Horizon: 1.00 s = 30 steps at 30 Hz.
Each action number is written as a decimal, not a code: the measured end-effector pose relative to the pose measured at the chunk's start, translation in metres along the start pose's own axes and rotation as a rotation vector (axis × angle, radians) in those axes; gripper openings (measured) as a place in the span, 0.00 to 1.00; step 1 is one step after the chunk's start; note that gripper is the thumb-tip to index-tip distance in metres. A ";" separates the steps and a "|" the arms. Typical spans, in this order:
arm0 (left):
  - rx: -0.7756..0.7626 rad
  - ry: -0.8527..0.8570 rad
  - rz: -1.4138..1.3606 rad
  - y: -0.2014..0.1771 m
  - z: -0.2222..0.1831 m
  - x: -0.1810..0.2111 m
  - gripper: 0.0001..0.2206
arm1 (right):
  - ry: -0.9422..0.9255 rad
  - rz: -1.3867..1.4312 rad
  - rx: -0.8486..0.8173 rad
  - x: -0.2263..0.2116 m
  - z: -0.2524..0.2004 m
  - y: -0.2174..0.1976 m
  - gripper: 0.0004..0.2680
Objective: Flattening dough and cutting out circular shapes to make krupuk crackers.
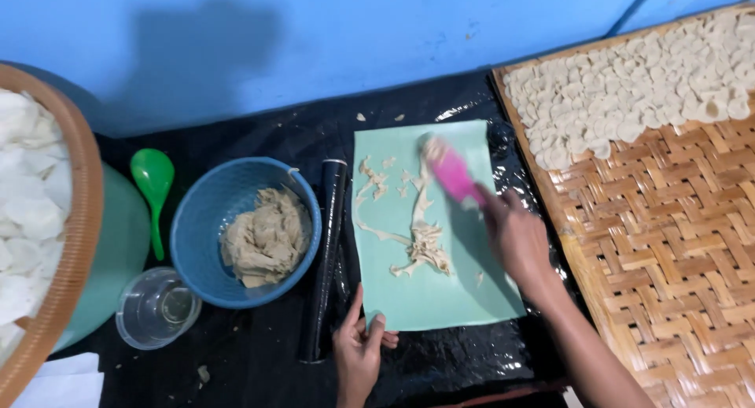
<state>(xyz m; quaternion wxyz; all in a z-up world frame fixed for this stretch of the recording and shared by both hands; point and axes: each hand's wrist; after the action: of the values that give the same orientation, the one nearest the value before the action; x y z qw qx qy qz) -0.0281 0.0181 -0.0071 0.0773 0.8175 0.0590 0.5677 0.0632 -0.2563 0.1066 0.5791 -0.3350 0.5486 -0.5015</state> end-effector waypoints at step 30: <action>-0.049 0.030 -0.043 -0.003 0.008 -0.006 0.30 | -0.274 0.148 -0.046 0.042 0.073 0.033 0.13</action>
<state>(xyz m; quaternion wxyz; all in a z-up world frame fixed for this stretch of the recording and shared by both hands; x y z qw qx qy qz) -0.0228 0.0192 -0.0153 0.1085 0.8054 0.0640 0.5792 0.1365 -0.2990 0.0759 0.6761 -0.3723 0.4988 -0.3944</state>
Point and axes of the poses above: each hand's wrist, its own z-axis towards the middle knuckle, its own y-axis out of the palm, x = y × z, and after that the axes turned 2 degrees about -z, right-handed
